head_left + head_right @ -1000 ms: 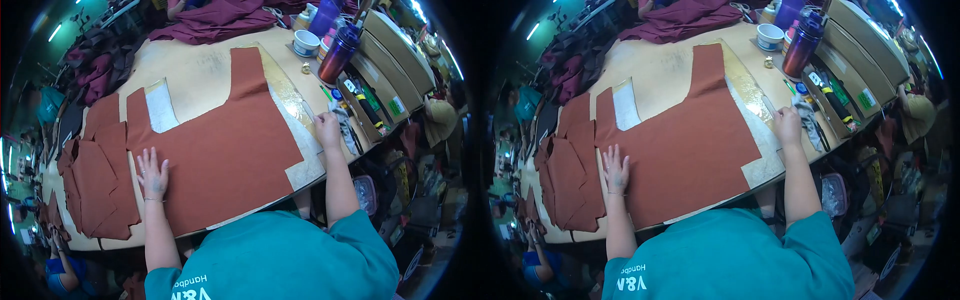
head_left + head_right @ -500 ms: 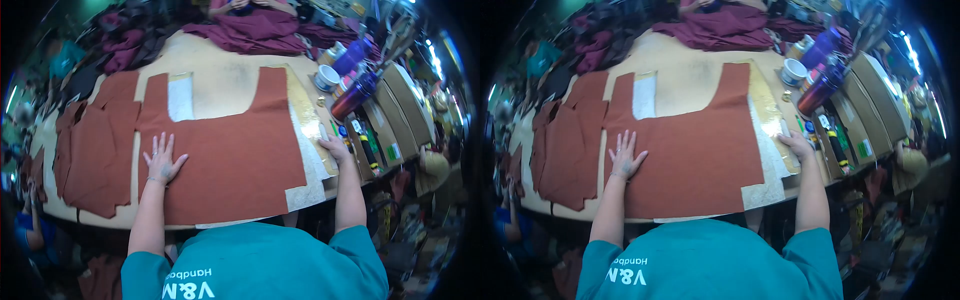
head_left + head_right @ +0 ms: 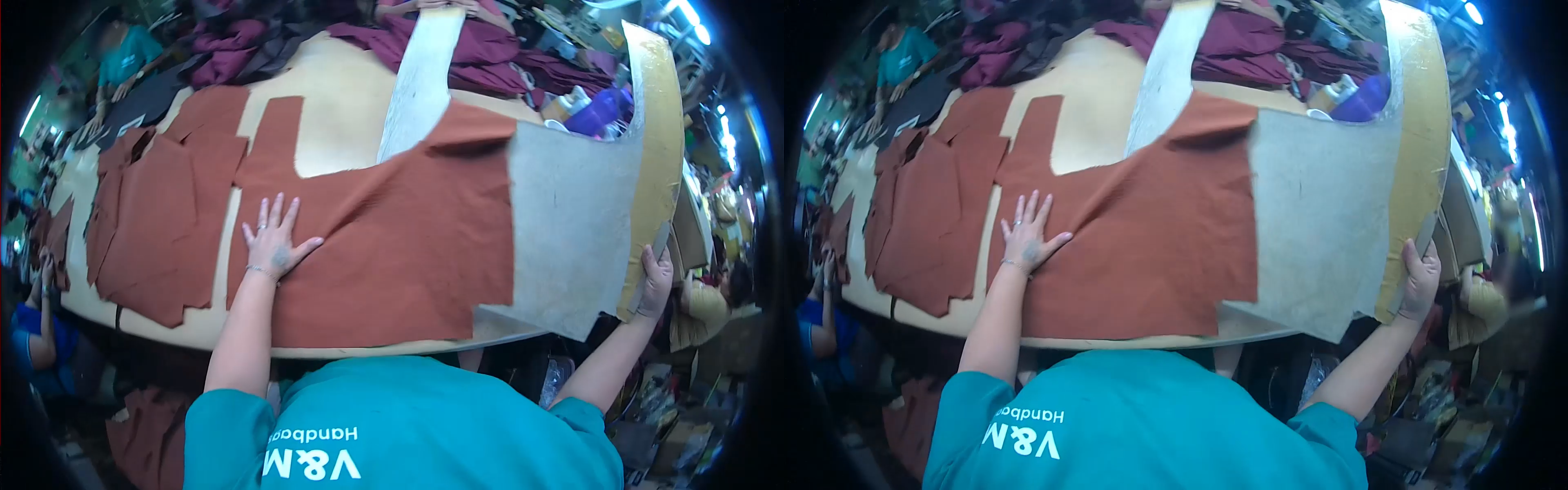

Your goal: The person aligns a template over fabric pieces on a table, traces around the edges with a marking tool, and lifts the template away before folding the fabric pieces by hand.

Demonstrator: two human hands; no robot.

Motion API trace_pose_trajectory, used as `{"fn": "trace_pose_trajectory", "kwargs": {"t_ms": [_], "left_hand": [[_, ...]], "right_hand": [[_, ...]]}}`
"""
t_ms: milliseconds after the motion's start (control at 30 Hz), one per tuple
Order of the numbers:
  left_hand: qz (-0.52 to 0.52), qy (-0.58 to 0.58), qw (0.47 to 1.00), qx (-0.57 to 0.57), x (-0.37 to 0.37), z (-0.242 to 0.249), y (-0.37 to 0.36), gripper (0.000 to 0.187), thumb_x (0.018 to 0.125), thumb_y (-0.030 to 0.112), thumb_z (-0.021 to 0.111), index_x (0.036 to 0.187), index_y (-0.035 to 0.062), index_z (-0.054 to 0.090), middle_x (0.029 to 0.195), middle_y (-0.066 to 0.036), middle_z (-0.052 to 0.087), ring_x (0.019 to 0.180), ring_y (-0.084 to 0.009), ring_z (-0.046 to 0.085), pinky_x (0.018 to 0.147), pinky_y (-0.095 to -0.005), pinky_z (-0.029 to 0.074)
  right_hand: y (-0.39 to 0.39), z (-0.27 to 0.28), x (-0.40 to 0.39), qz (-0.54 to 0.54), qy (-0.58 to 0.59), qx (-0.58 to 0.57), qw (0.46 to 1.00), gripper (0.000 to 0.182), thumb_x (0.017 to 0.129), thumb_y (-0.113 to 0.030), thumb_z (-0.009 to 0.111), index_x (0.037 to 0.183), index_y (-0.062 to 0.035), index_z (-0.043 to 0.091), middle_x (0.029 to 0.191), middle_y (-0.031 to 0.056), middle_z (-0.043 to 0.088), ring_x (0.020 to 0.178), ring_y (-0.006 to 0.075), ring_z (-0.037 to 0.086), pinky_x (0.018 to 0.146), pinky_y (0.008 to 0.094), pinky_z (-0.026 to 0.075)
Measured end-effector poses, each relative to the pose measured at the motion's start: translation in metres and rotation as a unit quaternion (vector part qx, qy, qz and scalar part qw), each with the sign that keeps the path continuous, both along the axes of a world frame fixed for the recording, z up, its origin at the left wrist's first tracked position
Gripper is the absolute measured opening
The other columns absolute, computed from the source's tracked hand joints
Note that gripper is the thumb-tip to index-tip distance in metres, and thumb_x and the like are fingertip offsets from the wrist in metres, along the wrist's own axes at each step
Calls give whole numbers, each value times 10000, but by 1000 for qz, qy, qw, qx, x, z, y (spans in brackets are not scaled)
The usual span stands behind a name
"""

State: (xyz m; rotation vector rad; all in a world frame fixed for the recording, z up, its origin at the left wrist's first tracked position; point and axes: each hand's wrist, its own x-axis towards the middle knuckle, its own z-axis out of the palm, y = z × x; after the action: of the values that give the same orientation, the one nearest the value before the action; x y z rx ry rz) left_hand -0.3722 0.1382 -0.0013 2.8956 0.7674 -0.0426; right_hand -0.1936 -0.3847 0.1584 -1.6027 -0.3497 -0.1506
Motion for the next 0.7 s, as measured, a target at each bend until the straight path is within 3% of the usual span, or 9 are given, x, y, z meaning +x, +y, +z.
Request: {"fn": "trace_pose_trajectory", "kwargs": {"t_ms": [233,333,367,533,700], "left_hand": [[14,11,1000,-23,4,3,-1,908,630,672,569,1362,233,260,1449,-43,129,1337,-271,63,981,-633,92],[44,18,998,-36,8,8,-6,918,623,658,589,1362,223,261,1449,-44,125,1335,-281,58,980,-636,97],[59,14,997,-39,12,10,-12,852,678,585,595,1363,209,255,1450,-39,120,1335,-288,57,961,-654,116],[-160,-48,986,3,48,22,-68,637,809,468,512,1339,181,306,1440,-44,153,1333,-298,62,963,-651,128],[-222,-90,964,-114,137,34,-102,481,885,441,368,1299,198,382,1419,-31,226,1334,-286,72,969,-649,120]], "right_hand": [[36,-27,5,-162,-135,32,977,310,833,-84,585,1116,26,521,1079,59,563,975,113,503,874,247,353],[49,-38,0,-213,-193,18,958,374,841,-147,590,1152,37,492,1079,42,551,950,102,489,848,237,353],[49,-43,-2,-221,-190,21,956,362,842,-147,589,1140,37,498,1071,44,555,948,101,489,845,237,355],[54,-56,-19,-259,-188,11,947,301,848,-139,580,1081,41,519,1063,64,558,960,105,485,850,246,355],[64,-66,-39,-262,-207,0,943,259,858,-102,552,1063,55,524,1051,75,561,962,122,493,868,261,356]]}}
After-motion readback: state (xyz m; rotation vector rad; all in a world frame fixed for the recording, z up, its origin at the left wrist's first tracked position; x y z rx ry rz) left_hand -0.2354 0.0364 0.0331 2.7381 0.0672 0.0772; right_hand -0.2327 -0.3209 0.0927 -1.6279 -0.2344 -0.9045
